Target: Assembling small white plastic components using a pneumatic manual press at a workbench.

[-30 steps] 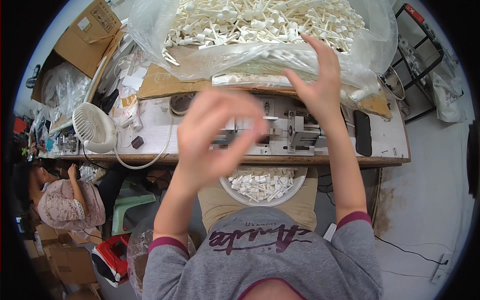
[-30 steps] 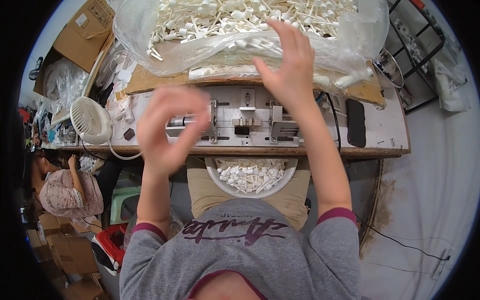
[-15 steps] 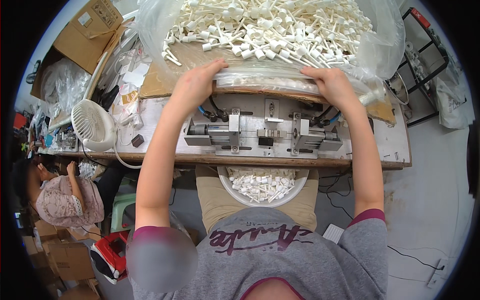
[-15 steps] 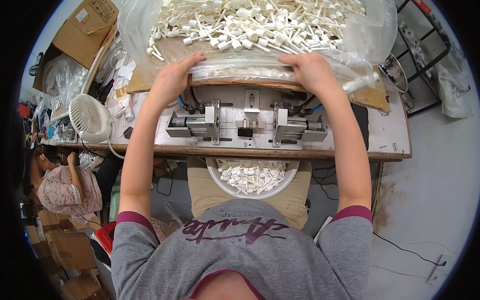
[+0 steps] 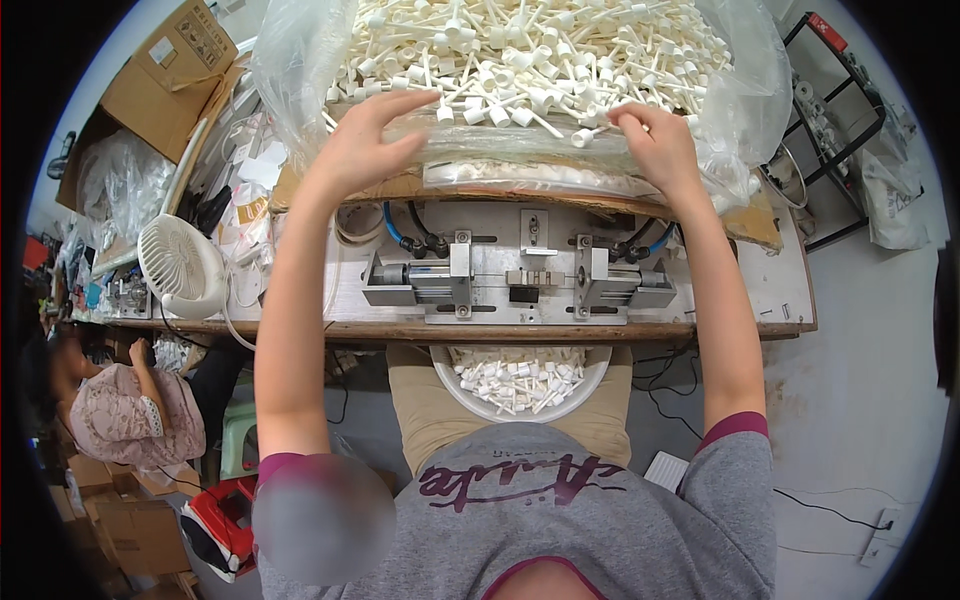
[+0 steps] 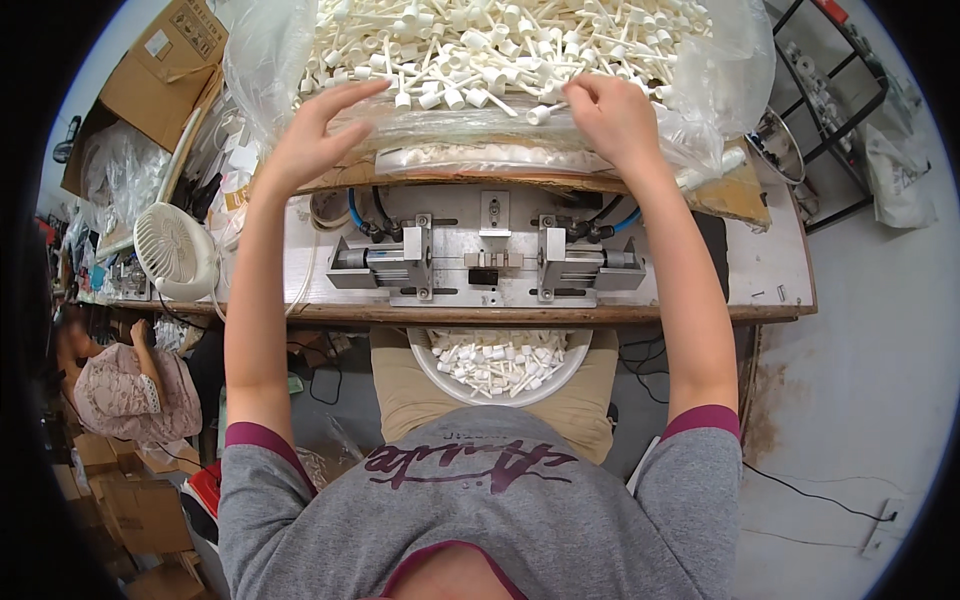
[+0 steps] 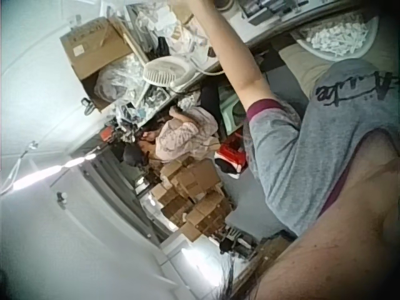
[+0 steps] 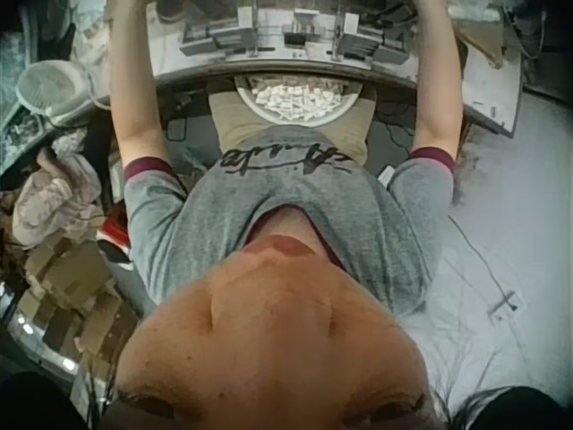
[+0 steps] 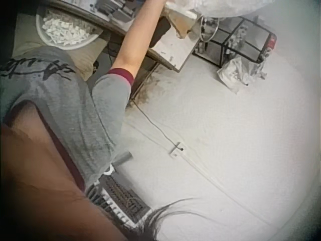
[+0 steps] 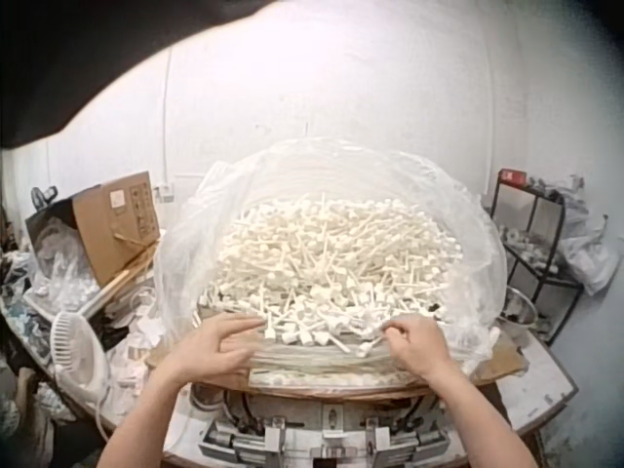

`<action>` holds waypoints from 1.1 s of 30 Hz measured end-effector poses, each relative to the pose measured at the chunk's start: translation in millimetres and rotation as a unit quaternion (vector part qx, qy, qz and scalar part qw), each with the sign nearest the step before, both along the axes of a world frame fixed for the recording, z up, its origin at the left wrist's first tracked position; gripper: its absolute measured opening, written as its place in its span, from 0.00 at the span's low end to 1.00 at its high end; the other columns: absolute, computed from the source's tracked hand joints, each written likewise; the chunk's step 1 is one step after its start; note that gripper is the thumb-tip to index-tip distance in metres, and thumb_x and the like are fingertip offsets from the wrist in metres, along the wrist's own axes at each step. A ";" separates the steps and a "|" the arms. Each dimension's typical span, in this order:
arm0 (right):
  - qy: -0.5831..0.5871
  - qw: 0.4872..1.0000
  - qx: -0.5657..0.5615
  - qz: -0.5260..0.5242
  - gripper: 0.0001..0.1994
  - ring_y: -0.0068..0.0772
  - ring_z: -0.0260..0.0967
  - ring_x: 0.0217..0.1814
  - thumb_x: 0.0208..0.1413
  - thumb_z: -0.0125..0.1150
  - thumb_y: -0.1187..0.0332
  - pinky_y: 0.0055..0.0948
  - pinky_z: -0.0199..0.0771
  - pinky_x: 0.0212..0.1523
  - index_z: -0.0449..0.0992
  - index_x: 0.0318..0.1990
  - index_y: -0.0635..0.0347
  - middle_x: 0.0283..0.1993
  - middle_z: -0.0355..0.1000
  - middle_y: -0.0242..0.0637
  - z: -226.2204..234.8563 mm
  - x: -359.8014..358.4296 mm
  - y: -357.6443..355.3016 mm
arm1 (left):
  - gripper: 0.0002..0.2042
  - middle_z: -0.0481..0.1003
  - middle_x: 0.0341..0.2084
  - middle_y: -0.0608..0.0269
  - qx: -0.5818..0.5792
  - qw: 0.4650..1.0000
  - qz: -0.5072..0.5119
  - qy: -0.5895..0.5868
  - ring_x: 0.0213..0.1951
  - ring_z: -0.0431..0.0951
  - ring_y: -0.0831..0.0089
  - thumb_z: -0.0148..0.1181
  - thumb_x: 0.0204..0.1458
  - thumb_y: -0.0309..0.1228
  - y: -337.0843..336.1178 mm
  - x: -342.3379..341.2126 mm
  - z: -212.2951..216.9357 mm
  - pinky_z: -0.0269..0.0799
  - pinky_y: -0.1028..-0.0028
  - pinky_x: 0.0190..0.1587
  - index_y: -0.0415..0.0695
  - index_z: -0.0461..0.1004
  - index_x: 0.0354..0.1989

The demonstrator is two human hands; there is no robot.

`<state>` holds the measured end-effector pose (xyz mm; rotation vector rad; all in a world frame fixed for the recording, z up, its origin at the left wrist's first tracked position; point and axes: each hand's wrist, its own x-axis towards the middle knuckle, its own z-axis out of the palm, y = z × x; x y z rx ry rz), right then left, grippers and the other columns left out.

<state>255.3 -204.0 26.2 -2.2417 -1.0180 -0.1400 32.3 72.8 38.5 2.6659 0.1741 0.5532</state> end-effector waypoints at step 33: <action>-0.161 0.975 0.114 0.107 0.10 0.33 0.77 0.40 0.52 0.67 0.68 0.31 0.74 0.45 0.83 0.43 0.52 0.42 0.80 0.34 -24.4 -33.5 6.0 | 0.15 0.76 0.52 0.57 -0.097 0.987 -0.067 -0.113 0.44 0.81 0.66 0.71 0.43 0.24 -177.1 -81.9 -45.1 0.80 0.72 0.42 0.40 0.80 0.42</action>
